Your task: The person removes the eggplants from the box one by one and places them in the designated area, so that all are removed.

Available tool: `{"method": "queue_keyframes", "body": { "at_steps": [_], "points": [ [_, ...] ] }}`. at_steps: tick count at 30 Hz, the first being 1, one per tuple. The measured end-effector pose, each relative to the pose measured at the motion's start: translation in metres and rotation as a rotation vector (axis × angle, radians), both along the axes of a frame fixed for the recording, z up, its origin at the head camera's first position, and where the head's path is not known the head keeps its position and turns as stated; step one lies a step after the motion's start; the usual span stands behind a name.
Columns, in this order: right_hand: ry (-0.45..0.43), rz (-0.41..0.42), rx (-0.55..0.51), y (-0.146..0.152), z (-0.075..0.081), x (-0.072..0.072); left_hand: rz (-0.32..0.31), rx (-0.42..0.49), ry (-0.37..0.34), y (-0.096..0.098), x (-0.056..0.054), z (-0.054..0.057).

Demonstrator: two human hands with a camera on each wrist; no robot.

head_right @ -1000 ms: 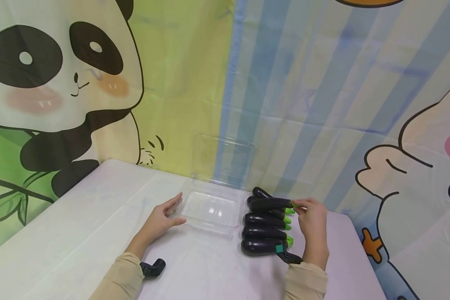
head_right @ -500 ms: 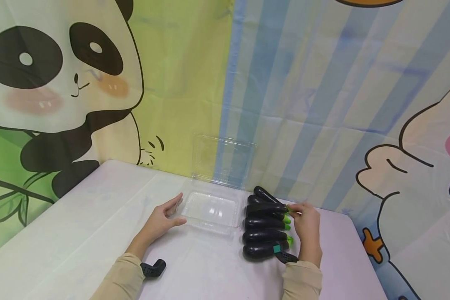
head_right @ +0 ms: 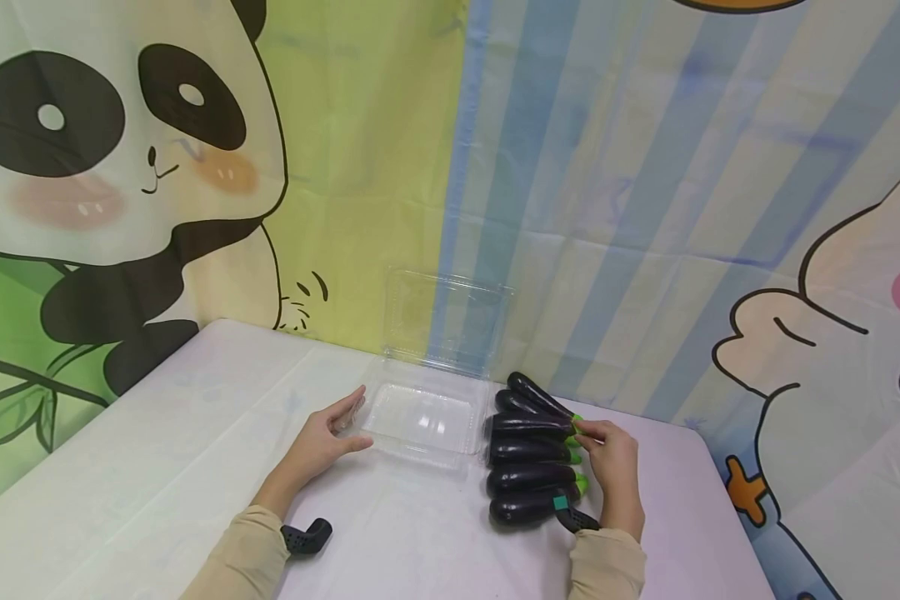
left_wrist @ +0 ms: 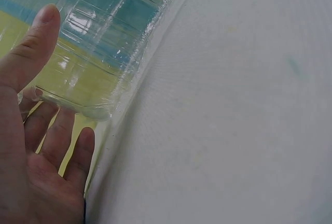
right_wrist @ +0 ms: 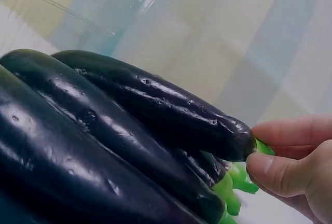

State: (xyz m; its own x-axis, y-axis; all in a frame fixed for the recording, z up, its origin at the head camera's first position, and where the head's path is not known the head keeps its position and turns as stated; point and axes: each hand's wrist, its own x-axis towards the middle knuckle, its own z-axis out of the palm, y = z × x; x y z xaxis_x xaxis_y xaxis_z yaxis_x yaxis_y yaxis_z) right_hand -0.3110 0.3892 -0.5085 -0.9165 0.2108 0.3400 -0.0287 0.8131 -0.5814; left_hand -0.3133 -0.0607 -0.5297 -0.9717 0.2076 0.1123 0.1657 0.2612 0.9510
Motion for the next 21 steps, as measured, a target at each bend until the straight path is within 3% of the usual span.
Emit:
{"method": "queue_keyframes", "body": {
  "at_steps": [6, 21],
  "points": [
    [-0.074, 0.008, 0.008, 0.004, -0.004, 0.003, 0.018, 0.017, 0.011, -0.001, -0.011, -0.020],
    [-0.257, 0.032, -0.047, 0.008, -0.009, 0.007, 0.019, 0.025, 0.006, -0.001, -0.011, -0.021]
  ]
}}
